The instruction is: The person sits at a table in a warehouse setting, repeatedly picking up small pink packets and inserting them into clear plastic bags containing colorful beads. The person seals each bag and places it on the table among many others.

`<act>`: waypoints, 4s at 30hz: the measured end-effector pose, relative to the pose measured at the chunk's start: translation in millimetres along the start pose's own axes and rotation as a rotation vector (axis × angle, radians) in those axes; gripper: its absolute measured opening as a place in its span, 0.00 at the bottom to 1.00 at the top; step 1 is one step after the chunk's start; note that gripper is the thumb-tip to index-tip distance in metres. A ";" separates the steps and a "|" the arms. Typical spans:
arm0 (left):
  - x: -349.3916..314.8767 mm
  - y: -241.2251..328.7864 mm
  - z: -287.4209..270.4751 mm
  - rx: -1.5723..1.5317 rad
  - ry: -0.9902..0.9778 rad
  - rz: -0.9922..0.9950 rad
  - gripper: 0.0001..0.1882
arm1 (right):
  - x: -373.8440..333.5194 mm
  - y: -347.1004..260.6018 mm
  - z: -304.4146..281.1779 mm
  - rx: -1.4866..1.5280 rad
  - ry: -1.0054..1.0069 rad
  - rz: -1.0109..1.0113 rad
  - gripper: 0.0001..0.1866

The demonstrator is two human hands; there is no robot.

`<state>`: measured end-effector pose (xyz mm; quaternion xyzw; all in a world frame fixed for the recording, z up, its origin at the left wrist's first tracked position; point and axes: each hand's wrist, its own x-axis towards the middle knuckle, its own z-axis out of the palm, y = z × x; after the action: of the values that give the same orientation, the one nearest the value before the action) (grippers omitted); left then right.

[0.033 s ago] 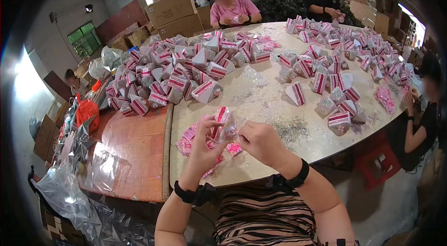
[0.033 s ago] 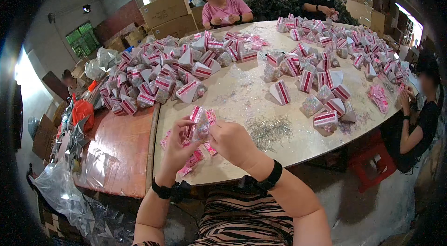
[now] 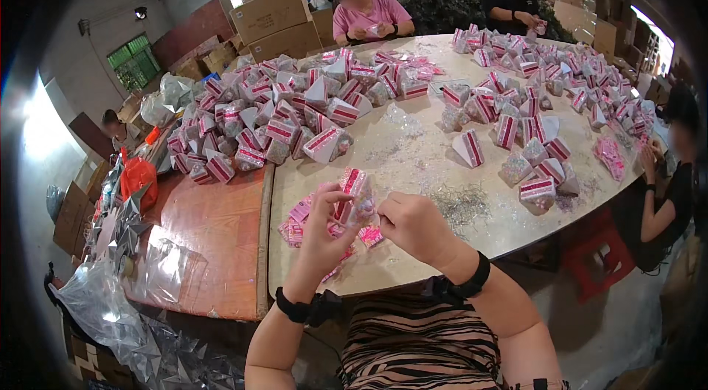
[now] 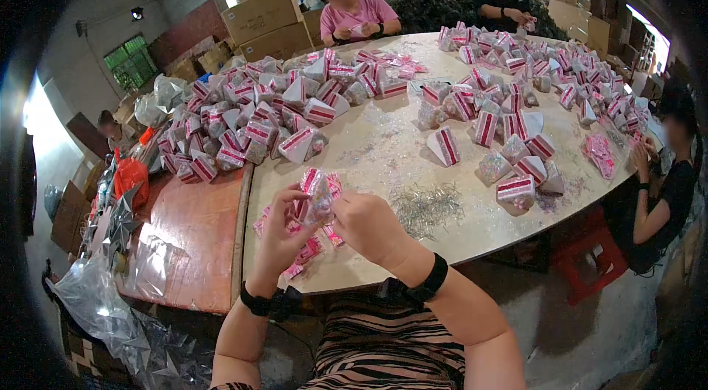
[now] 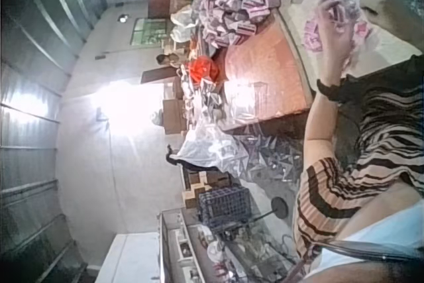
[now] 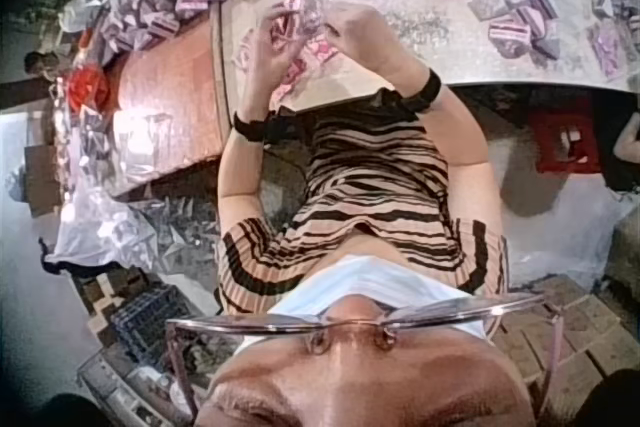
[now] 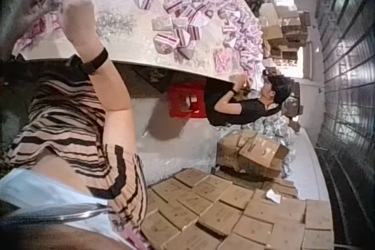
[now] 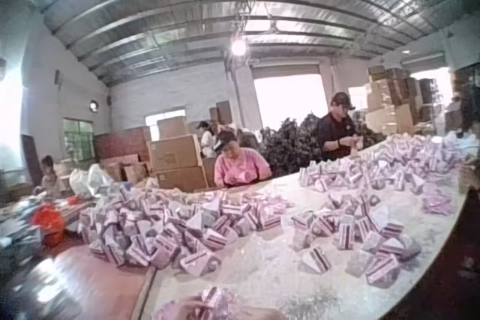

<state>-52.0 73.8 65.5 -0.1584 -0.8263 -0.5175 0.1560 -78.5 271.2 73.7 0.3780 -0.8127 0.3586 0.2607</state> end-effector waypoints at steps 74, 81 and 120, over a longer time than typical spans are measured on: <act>-37.0 17.8 18.3 0.586 -0.169 0.160 0.05 | -77.9 -9.2 -11.9 0.190 -0.108 0.116 0.08; -41.2 16.2 23.9 0.660 -0.154 0.249 0.04 | -76.4 -11.3 -9.3 0.170 -0.107 0.092 0.07; -79.0 2.9 58.0 0.366 0.017 0.002 0.38 | -65.8 -13.0 1.9 0.039 -0.147 0.037 0.04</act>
<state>14.9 119.5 10.4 -0.1237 -0.9052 -0.3597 0.1898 -30.3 291.9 31.8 0.3932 -0.8295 0.3503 0.1860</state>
